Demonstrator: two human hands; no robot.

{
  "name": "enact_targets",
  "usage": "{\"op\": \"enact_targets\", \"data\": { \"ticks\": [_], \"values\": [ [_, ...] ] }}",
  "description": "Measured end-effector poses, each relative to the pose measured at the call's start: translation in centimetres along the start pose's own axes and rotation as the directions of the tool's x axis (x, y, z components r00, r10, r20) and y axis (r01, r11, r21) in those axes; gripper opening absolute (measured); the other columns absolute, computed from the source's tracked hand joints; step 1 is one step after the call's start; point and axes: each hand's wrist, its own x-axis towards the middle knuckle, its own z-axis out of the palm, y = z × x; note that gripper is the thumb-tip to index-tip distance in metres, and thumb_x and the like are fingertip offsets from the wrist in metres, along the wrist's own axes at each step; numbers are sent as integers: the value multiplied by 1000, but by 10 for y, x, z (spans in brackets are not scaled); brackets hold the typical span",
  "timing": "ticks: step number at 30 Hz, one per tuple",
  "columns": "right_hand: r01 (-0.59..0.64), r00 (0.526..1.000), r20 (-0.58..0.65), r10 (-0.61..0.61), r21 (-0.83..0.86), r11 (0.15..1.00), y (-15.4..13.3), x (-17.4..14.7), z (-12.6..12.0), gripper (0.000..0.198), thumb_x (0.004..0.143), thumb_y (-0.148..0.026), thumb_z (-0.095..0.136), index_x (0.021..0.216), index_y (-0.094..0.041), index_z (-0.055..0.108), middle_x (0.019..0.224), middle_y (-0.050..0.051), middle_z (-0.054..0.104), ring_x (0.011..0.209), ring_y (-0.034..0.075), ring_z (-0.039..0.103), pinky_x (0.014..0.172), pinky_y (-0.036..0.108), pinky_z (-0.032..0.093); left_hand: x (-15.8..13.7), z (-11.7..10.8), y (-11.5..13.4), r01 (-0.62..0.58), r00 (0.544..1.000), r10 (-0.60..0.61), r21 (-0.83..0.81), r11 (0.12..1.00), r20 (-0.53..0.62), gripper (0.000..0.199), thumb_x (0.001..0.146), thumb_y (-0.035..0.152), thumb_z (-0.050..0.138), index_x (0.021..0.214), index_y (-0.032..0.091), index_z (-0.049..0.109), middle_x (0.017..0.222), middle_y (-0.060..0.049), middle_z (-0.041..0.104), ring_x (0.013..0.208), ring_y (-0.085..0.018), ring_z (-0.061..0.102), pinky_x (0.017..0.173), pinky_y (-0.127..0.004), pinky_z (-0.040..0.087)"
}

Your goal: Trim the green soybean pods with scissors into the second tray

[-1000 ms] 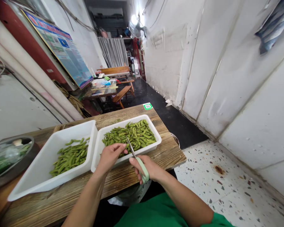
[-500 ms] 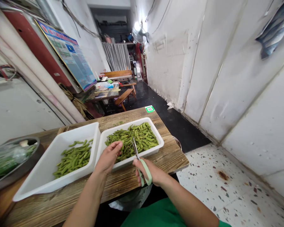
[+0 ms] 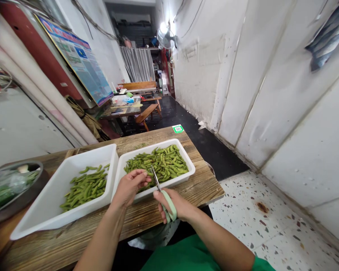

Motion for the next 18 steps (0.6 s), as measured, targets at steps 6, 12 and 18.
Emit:
{"op": "enact_targets", "data": {
  "ticks": [6, 12, 18],
  "values": [
    [-9, 999, -49, 9, 7, 1000, -2, -1, 0, 50, 74, -65, 48, 87, -16, 47, 59, -6, 47, 37, 6, 45, 34, 18, 40, -1, 2, -2, -38, 999, 40, 64, 997, -36, 27, 64, 33, 70, 73, 11, 57, 62, -4, 65, 58, -11, 60, 57, -22, 48],
    [13, 999, -31, -14, -35, 999, -3, -1, -1, 47, 75, -63, 47, 79, -17, 46, 60, -5, 47, 39, 5, 45, 35, 18, 41, -2, 3, 0, -26, 999, 28, 46, 999, -33, 26, 64, 33, 70, 71, 11, 57, 61, -4, 65, 57, -11, 60, 57, -22, 49],
    [4, 1000, -29, -5, -41, 999, -3, -1, -1, 48, 74, -65, 47, 79, -17, 45, 61, -5, 46, 40, 5, 45, 37, 18, 41, -3, 3, 0, -22, 1000, 23, 25, 999, -4, 26, 64, 33, 70, 71, 11, 57, 63, -5, 67, 57, -11, 61, 58, -23, 49]
  ]
}}
